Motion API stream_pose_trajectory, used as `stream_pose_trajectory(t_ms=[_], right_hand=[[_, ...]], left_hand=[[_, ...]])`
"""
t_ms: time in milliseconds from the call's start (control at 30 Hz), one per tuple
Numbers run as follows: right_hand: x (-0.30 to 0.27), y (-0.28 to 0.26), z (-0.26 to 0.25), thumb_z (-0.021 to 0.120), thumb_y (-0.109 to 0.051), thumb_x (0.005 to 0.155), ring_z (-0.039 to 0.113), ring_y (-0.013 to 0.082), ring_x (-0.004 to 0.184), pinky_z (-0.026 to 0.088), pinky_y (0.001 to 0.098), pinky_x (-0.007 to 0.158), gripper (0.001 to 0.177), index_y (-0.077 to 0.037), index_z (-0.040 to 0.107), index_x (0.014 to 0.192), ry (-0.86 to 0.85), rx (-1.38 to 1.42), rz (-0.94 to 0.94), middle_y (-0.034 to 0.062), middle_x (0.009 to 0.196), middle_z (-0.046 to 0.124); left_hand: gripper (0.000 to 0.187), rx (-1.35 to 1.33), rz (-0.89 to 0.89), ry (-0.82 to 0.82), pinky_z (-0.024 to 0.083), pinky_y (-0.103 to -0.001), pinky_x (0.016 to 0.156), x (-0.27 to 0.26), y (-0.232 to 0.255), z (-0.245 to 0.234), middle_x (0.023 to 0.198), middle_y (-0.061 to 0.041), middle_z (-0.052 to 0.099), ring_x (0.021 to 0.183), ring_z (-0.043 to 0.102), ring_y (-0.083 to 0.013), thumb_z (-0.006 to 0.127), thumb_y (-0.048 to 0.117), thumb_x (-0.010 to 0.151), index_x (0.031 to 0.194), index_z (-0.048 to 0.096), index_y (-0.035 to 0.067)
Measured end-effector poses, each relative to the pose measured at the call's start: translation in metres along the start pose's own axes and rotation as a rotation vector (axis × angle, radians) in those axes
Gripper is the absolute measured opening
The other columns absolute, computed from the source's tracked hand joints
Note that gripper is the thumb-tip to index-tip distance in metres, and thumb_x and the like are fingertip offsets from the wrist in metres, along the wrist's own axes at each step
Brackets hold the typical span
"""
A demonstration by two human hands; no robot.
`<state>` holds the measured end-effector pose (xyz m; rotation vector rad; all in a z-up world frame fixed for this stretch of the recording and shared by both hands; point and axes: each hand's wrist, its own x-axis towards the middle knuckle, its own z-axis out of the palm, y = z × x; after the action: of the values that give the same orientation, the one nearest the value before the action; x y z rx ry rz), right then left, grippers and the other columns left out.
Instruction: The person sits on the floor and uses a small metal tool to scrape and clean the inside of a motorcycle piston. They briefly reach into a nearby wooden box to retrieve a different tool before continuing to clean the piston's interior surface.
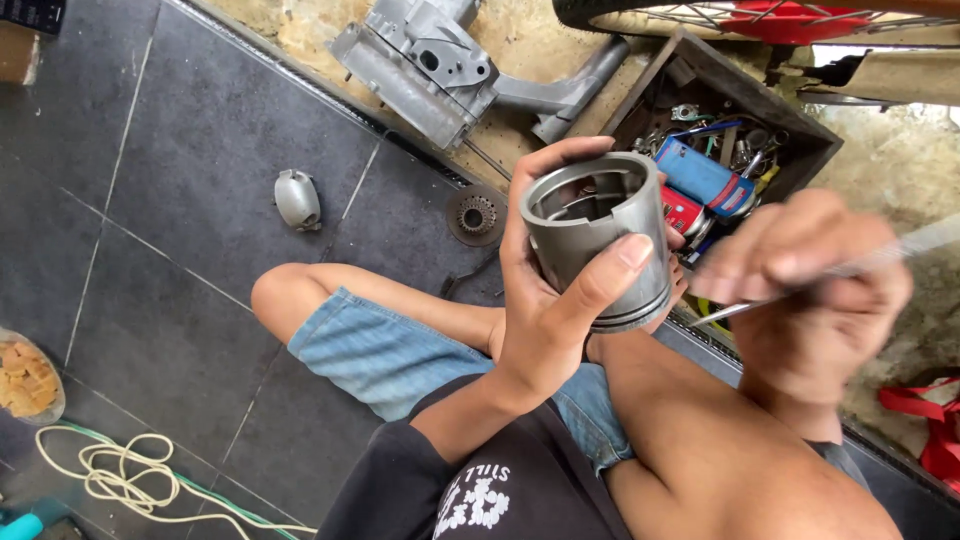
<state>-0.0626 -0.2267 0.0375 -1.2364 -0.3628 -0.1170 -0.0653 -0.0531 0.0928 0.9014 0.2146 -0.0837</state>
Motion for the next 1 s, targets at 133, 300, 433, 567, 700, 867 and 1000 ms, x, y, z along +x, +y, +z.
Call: stream_pose_trajectory(t_ms=[133, 300, 433, 567, 700, 867, 1000], right_hand=[[0.005, 0.0, 0.024, 0.061, -0.026, 0.106, 0.062, 0.0175, 0.066, 0.059, 0.026, 0.067, 0.025, -0.019, 0.038, 0.111, 0.102, -0.046, 0.084, 0.003, 0.084, 0.051], [0.005, -0.004, 0.029, 0.069, -0.017, 0.093, 0.065, 0.0198, 0.065, 0.063, 0.0271, 0.069, 0.042, -0.019, 0.031, 0.112, 0.054, -0.074, 0.103, 0.0064, 0.083, 0.053], [0.002, 0.001, 0.029, 0.07, -0.016, 0.09, 0.062, 0.0189, 0.063, 0.06, 0.0268, 0.07, 0.052, -0.02, 0.032, 0.124, 0.04, -0.075, 0.054, 0.0066, 0.079, 0.055], [0.004, -0.005, 0.038, 0.061, -0.014, 0.093, 0.061, 0.0194, 0.06, 0.06, 0.0273, 0.066, 0.043, -0.021, 0.024, 0.113, 0.06, -0.125, 0.045, 0.008, 0.078, 0.05], [0.006, -0.003, 0.037, 0.059, -0.014, 0.091, 0.059, 0.0197, 0.055, 0.058, 0.0259, 0.06, 0.042, -0.02, 0.022, 0.109, 0.03, -0.128, 0.01, 0.0089, 0.073, 0.048], [0.006, -0.001, 0.032, 0.056, -0.018, 0.091, 0.055, 0.0186, 0.047, 0.055, 0.0273, 0.053, 0.04, -0.022, 0.019, 0.107, -0.013, -0.144, -0.02, 0.0047, 0.069, 0.043], [0.005, 0.005, 0.03, 0.057, -0.014, 0.089, 0.051, 0.0173, 0.045, 0.055, 0.0259, 0.049, 0.041, -0.021, 0.021, 0.107, -0.004, -0.091, -0.045, 0.0037, 0.069, 0.043]], left_hand=[[0.057, 0.06, 0.097, 0.075, 0.062, -0.041, 0.091, -0.003, -0.002, -0.002, 0.119, -0.017, 0.064, 0.092, 0.072, -0.0273, 0.073, 0.022, 0.093, 0.139, 0.044, 0.006], [0.057, 0.087, 0.141, 0.091, 0.063, -0.041, 0.092, -0.006, -0.003, -0.006, 0.12, -0.017, 0.063, 0.091, 0.072, -0.0285, 0.073, 0.024, 0.093, 0.138, 0.044, 0.005], [0.058, 0.022, 0.058, 0.065, 0.062, -0.04, 0.085, -0.006, 0.0, -0.007, 0.115, -0.017, 0.066, 0.089, 0.071, -0.0263, 0.073, 0.026, 0.093, 0.138, 0.045, 0.004], [0.056, 0.048, 0.073, 0.065, 0.06, -0.039, 0.093, -0.005, 0.002, -0.007, 0.116, -0.019, 0.067, 0.087, 0.071, -0.0252, 0.072, 0.027, 0.092, 0.137, 0.047, 0.003], [0.055, 0.081, 0.067, 0.051, 0.061, -0.037, 0.095, -0.005, 0.004, -0.008, 0.114, -0.014, 0.066, 0.091, 0.071, -0.0232, 0.072, 0.029, 0.092, 0.135, 0.049, 0.004], [0.053, 0.188, 0.097, 0.021, 0.061, -0.034, 0.096, -0.004, 0.005, -0.008, 0.117, -0.01, 0.064, 0.093, 0.07, -0.0205, 0.071, 0.033, 0.093, 0.133, 0.05, 0.007], [0.053, 0.197, 0.103, 0.02, 0.06, -0.035, 0.098, -0.004, 0.005, -0.009, 0.119, -0.01, 0.064, 0.098, 0.069, -0.0201, 0.071, 0.035, 0.092, 0.132, 0.051, 0.006]])
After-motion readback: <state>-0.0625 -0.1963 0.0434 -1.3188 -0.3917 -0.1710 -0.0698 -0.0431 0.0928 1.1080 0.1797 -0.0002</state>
